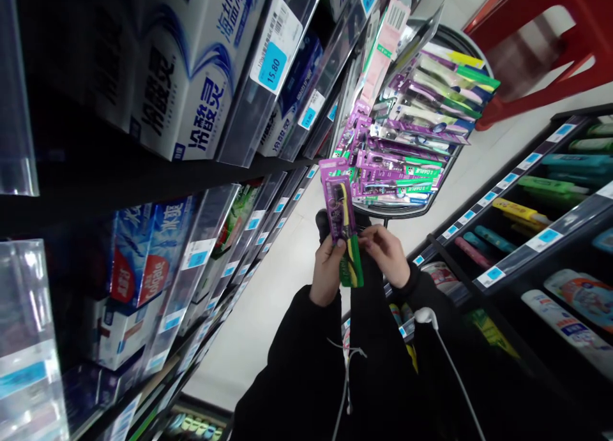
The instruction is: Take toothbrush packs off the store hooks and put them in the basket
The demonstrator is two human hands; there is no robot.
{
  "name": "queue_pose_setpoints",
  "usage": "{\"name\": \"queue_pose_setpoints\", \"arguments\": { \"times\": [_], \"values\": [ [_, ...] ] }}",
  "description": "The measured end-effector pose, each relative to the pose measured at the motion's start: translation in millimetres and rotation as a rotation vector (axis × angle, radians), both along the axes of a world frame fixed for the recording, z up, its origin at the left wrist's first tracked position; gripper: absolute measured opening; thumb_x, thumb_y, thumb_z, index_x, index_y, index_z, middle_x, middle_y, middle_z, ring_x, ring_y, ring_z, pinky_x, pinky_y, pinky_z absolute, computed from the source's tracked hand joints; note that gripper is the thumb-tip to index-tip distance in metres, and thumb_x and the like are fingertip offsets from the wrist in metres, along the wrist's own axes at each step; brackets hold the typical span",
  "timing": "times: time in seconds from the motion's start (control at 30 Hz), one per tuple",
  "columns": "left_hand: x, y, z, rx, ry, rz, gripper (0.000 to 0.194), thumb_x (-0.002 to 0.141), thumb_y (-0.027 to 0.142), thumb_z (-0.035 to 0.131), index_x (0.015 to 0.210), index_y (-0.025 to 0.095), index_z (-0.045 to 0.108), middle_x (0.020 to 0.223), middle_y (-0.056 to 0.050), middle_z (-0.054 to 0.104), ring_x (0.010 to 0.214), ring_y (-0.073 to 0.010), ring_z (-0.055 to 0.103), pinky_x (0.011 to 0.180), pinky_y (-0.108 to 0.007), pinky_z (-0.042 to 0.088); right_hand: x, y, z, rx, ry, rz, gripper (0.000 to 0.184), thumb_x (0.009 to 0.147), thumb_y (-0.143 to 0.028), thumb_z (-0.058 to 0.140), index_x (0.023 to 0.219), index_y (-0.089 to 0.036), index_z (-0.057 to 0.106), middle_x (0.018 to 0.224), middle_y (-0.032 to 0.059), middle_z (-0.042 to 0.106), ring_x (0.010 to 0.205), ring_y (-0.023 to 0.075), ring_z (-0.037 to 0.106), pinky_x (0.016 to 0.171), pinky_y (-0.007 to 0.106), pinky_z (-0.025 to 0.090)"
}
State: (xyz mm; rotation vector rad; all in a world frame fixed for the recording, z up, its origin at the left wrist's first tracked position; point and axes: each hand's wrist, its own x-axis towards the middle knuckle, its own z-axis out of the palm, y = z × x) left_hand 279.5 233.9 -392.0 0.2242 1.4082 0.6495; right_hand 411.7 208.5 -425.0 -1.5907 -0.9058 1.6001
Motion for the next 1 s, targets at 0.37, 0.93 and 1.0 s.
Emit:
{"name": "queue_pose_setpoints", "arguments": {
  "times": [0.37,0.93,1.0],
  "values": [
    [23.0,-10.4,-17.2,0.123,-0.041,-0.098,0.044,0.077,0.040,0.068,0.117,0.023,0.060,0.116,-0.007,0.063,0.103,-0.0191,0.057,0.093,-0.035,0.043,44.4,-15.8,-3.5,0.119,-0.501,0.069,0.028,0.087,-0.035,0.052,0.112,-0.022,0.053,0.097,0.0076,0.067,0.081,0.0229,0.064,0.070,0.035,0.052],
    [-42.4,-53.0,-38.0,-0.258,0.231,-0.419,0.042,0.073,0.043,0.062,0.106,0.017,0.061,0.105,-0.010,0.066,0.080,-0.0161,0.059,0.079,-0.033,0.043,139.6,73.4,-110.2,0.191,-1.173,0.454,0.041,0.089,-0.030,0.046,0.124,-0.009,0.053,0.110,0.0209,0.049,0.103,0.0327,0.044,0.082,0.048,0.043],
    [-39.9,-52.8,-37.9,-0.258,0.226,-0.419,0.043,0.073,0.043,0.061,0.107,0.016,0.061,0.105,-0.010,0.067,0.080,-0.0162,0.060,0.080,-0.033,0.044,138.5,68.5,-113.4,0.178,-1.203,0.413,0.041,0.087,-0.027,0.049,0.123,-0.008,0.054,0.112,0.0220,0.049,0.103,0.0331,0.044,0.083,0.050,0.043]
  ]
}}
